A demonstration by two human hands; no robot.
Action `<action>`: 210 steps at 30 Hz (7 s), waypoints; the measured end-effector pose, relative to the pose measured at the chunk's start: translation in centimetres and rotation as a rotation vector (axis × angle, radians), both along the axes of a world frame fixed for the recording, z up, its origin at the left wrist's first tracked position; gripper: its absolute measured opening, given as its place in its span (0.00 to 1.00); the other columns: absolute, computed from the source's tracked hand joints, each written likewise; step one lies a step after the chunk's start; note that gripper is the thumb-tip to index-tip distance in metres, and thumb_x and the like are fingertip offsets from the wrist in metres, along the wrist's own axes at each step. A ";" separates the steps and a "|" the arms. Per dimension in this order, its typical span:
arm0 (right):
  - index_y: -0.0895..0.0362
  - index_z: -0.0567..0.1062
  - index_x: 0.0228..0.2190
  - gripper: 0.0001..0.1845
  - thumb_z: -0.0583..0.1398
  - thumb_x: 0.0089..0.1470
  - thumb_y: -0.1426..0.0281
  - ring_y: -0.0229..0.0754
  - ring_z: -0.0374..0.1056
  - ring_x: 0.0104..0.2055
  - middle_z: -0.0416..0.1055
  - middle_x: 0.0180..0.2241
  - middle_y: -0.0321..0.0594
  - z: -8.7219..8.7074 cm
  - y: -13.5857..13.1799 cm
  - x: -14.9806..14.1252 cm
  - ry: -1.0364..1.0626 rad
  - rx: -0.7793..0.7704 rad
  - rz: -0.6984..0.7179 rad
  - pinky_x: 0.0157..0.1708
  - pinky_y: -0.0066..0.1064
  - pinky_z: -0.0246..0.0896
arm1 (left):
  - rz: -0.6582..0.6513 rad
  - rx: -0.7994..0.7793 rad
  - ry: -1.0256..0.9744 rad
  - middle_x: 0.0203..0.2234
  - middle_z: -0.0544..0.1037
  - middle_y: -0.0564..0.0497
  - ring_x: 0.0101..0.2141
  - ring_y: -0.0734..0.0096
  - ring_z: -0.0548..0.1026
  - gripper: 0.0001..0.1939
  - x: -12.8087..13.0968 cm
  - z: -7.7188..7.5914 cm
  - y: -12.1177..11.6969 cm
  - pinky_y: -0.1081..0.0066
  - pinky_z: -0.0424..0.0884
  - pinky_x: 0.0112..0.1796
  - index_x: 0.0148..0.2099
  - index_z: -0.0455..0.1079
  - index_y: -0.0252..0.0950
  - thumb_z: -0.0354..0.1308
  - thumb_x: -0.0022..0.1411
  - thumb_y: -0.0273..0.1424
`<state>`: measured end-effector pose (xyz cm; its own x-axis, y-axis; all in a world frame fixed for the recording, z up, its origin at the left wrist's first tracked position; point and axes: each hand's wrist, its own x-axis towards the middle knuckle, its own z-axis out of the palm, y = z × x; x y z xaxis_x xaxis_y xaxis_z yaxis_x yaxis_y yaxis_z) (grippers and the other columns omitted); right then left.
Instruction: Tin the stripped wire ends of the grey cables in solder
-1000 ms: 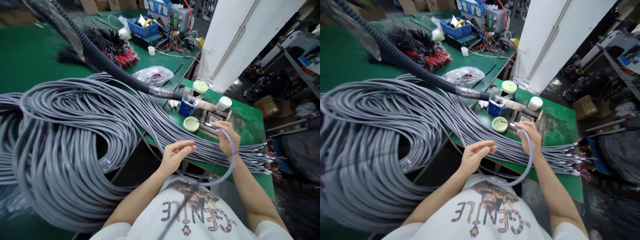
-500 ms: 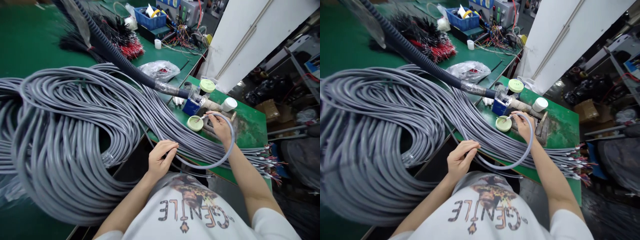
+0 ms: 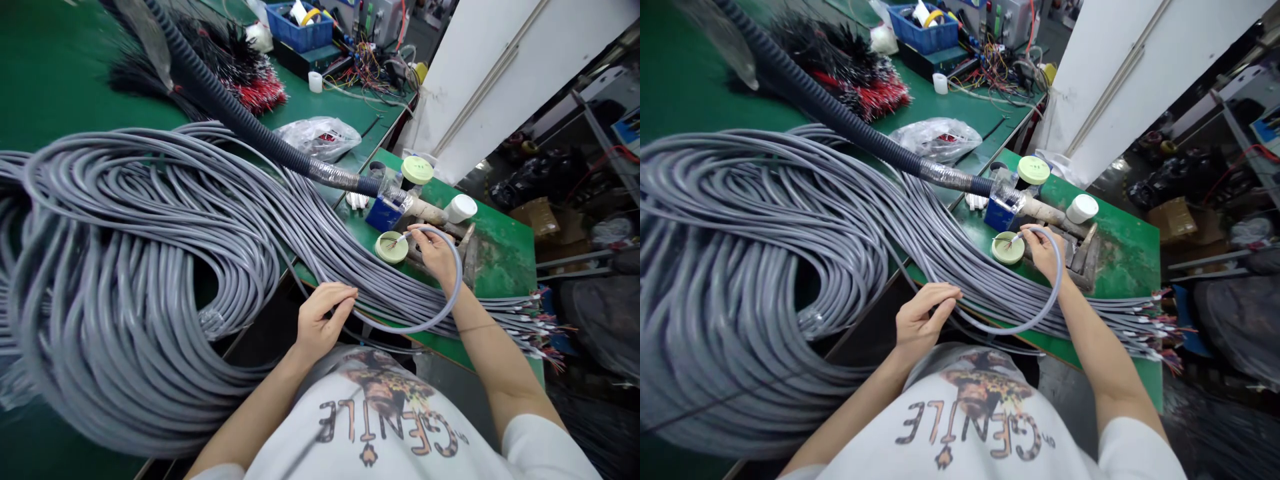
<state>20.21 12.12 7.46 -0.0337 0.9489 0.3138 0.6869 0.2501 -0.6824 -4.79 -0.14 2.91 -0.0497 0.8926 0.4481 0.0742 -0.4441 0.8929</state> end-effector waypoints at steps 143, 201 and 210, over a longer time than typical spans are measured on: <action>0.57 0.72 0.17 0.15 0.58 0.48 0.60 0.38 0.58 0.24 0.66 0.18 0.39 -1.5 1.9 11.6 -0.727 -0.400 -0.279 0.24 0.30 0.42 | -0.194 0.110 0.413 0.38 0.79 0.48 0.42 0.65 0.75 0.09 7.1 -1.1 2.5 0.57 0.61 0.54 0.44 0.72 0.40 0.56 0.62 0.31; 0.57 0.72 0.21 0.25 0.55 0.53 0.48 0.41 0.73 0.24 0.76 0.22 0.41 -6.8 -35.7 12.2 0.139 -1.078 -0.464 0.28 0.29 0.65 | -0.473 0.403 0.829 0.34 0.76 0.48 0.38 0.63 0.68 0.07 13.0 -1.2 -0.2 0.62 0.58 0.39 0.42 0.73 0.40 0.56 0.63 0.30; 0.53 0.68 0.49 0.25 0.55 0.56 0.51 0.37 0.70 0.25 0.76 0.37 0.43 -3.7 -26.1 5.9 1.205 -0.459 -0.248 0.17 0.25 0.60 | -0.625 0.328 0.586 0.36 0.75 0.47 0.39 0.65 0.70 0.04 12.9 0.8 -0.2 0.65 0.64 0.39 0.42 0.68 0.35 0.53 0.64 0.26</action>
